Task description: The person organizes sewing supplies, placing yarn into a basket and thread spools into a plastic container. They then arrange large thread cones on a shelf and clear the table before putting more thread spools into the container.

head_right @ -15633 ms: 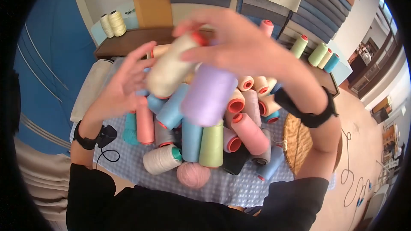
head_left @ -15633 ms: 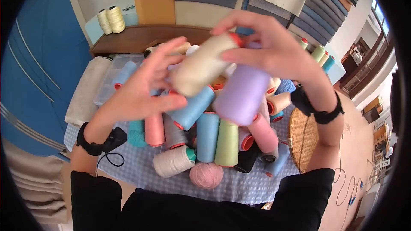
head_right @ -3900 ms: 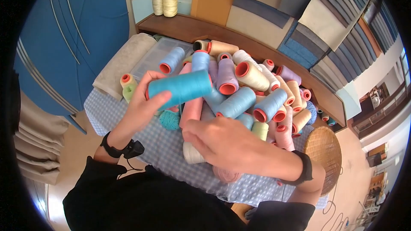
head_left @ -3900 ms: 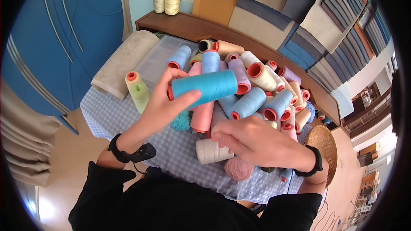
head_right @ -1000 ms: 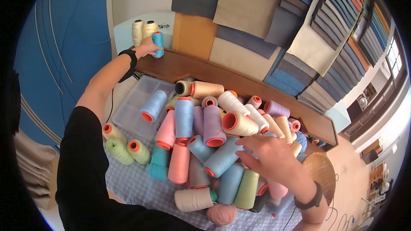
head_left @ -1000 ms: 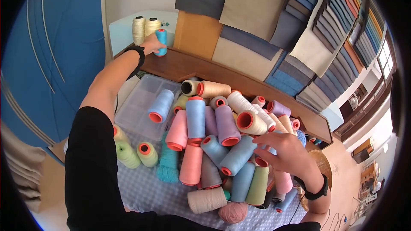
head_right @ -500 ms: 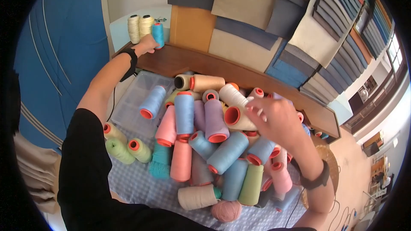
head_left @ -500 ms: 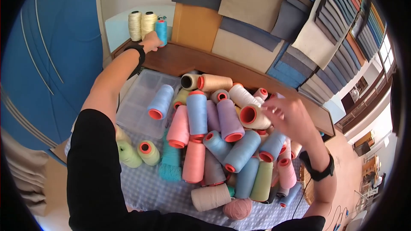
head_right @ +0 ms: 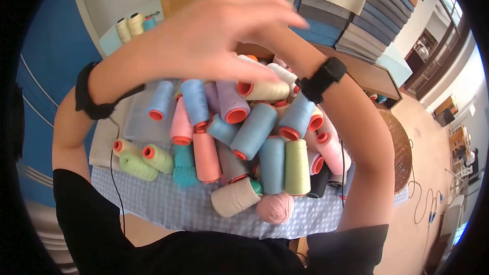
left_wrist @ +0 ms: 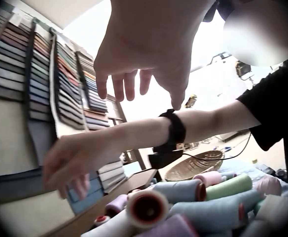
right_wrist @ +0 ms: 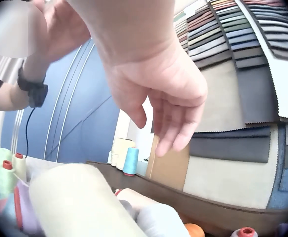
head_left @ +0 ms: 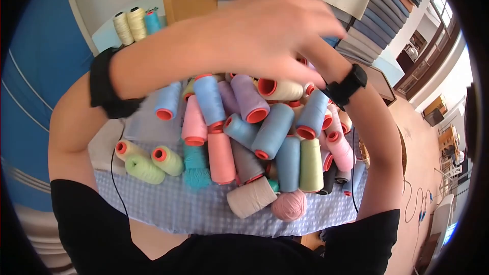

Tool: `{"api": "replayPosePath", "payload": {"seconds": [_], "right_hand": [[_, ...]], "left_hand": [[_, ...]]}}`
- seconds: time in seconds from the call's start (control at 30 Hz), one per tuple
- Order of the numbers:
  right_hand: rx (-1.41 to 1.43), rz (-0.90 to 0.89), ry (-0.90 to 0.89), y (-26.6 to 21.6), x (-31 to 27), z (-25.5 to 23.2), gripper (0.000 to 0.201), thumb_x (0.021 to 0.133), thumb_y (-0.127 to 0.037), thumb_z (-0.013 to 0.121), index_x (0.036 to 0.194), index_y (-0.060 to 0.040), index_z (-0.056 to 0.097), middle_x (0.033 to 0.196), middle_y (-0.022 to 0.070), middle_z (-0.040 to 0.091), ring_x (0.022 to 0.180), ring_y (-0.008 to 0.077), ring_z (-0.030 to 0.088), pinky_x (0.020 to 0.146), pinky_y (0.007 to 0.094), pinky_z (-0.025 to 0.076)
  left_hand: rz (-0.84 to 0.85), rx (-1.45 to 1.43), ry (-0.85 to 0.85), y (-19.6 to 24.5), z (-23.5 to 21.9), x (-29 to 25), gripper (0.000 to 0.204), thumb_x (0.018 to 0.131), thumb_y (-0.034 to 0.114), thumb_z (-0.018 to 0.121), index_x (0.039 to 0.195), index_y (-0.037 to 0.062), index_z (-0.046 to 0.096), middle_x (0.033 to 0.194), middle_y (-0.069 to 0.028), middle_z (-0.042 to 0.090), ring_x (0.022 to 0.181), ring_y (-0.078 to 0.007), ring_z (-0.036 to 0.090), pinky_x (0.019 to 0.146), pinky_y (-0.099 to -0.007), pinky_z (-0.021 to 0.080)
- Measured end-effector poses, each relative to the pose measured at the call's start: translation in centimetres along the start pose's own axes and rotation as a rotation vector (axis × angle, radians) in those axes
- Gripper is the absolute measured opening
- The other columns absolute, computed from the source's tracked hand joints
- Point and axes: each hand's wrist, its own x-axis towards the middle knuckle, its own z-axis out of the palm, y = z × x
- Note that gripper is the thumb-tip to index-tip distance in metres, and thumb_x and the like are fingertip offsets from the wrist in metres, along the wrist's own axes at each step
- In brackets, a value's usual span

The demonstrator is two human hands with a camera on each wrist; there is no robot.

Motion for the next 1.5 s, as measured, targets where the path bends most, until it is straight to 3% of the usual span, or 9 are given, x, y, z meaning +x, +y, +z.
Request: {"api": "replayPosePath", "payload": {"seconds": [0.07, 0.33, 0.4, 0.97, 1.03, 1.17, 1.23, 1.3, 1.5], "right_hand": [[0.000, -0.015, 0.004, -0.7, -0.3, 0.1, 0.021, 0.082, -0.023, 0.058, 0.086, -0.0043, 0.067, 0.076, 0.0155, 0.066, 0.074, 0.0283, 0.064, 0.067, 0.0355, 0.051], [-0.017, -0.070, 0.052, -2.2, -2.1, -0.6, 0.021, 0.082, -0.023, 0.058, 0.087, -0.0039, 0.066, 0.075, 0.0147, 0.066, 0.071, 0.0268, 0.064, 0.066, 0.0348, 0.051], [-0.021, -0.088, 0.057, -2.7, -2.5, -0.6, 0.021, 0.082, -0.023, 0.058, 0.087, -0.0039, 0.066, 0.074, 0.0145, 0.066, 0.070, 0.0265, 0.064, 0.065, 0.0347, 0.051], [0.030, -0.361, 0.066, -9.2, -2.4, 2.5, 0.022, 0.083, -0.023, 0.058, 0.088, -0.0031, 0.065, 0.071, 0.0127, 0.065, 0.063, 0.0233, 0.065, 0.062, 0.0333, 0.051], [0.034, -0.381, 0.065, -9.9, -2.6, 3.7, 0.022, 0.083, -0.023, 0.058, 0.088, -0.0031, 0.065, 0.071, 0.0126, 0.065, 0.063, 0.0232, 0.065, 0.062, 0.0332, 0.051], [-0.265, -0.630, -0.210, -11.8, -4.6, 6.1, 0.022, 0.079, -0.021, 0.061, 0.092, -0.0039, 0.064, 0.082, 0.0132, 0.065, 0.076, 0.0266, 0.065, 0.067, 0.0368, 0.052], [-0.306, -0.665, -0.324, -13.9, -5.6, 7.5, 0.024, 0.079, -0.021, 0.061, 0.097, -0.0050, 0.064, 0.089, 0.0144, 0.065, 0.082, 0.0279, 0.065, 0.069, 0.0385, 0.053], [-0.175, -0.651, -0.435, -15.2, -6.0, 9.6, 0.027, 0.076, -0.018, 0.064, 0.098, -0.0042, 0.062, 0.094, 0.0146, 0.063, 0.084, 0.0311, 0.064, 0.072, 0.0406, 0.052], [-0.064, -0.752, -0.714, -16.1, -5.3, 16.2, 0.044, 0.071, -0.018, 0.069, 0.109, -0.0040, 0.053, 0.094, 0.0172, 0.059, 0.088, 0.0333, 0.059, 0.073, 0.0416, 0.049]], "left_hand": [[0.046, 0.054, -0.093, 1.7, 1.8, 1.6, 0.050, 0.063, 0.035, 0.075, 0.097, 0.0029, 0.059, 0.088, -0.0130, 0.063, 0.079, -0.0307, 0.063, 0.069, -0.0406, 0.051], [-0.227, -0.001, -0.731, 3.2, 2.2, 4.7, 0.065, 0.058, 0.030, 0.078, 0.111, 0.0015, 0.055, 0.094, -0.0138, 0.062, 0.082, -0.0287, 0.062, 0.070, -0.0381, 0.050], [-0.248, 0.018, -0.813, 3.2, 2.0, 4.6, 0.063, 0.059, 0.048, 0.074, 0.096, -0.0009, 0.062, 0.079, -0.0147, 0.066, 0.071, -0.0320, 0.064, 0.066, -0.0385, 0.053], [-0.219, -0.071, -0.267, 0.9, -1.2, -0.5, 0.068, 0.061, 0.054, 0.072, 0.098, -0.0018, 0.062, 0.088, -0.0145, 0.066, 0.080, -0.0281, 0.063, 0.072, -0.0349, 0.051], [-0.474, -0.103, -0.095, 0.1, -4.1, -3.4, 0.056, 0.074, 0.046, 0.068, 0.106, 0.0011, 0.059, 0.096, -0.0108, 0.063, 0.090, -0.0210, 0.061, 0.078, -0.0302, 0.049], [-1.006, -0.063, -0.544, 3.7, -10.7, -9.2, 0.047, 0.077, 0.037, 0.069, 0.107, 0.0025, 0.059, 0.100, -0.0113, 0.062, 0.096, -0.0215, 0.059, 0.082, -0.0329, 0.047], [-0.929, -0.046, -0.649, 5.1, -11.8, -14.3, 0.049, 0.073, 0.033, 0.073, 0.108, 0.0024, 0.058, 0.101, -0.0130, 0.061, 0.097, -0.0249, 0.058, 0.082, -0.0346, 0.047], [-1.192, -0.053, -0.870, 7.9, -11.9, -17.0, 0.056, 0.068, 0.035, 0.076, 0.109, 0.0022, 0.057, 0.108, -0.0160, 0.058, 0.099, -0.0301, 0.057, 0.083, -0.0373, 0.046], [-1.079, 0.079, -0.822, 12.5, -10.3, -23.4, 0.061, 0.062, 0.040, 0.078, 0.106, 0.0036, 0.058, 0.122, -0.0170, 0.049, 0.111, -0.0330, 0.048, 0.093, -0.0395, 0.040]]}}
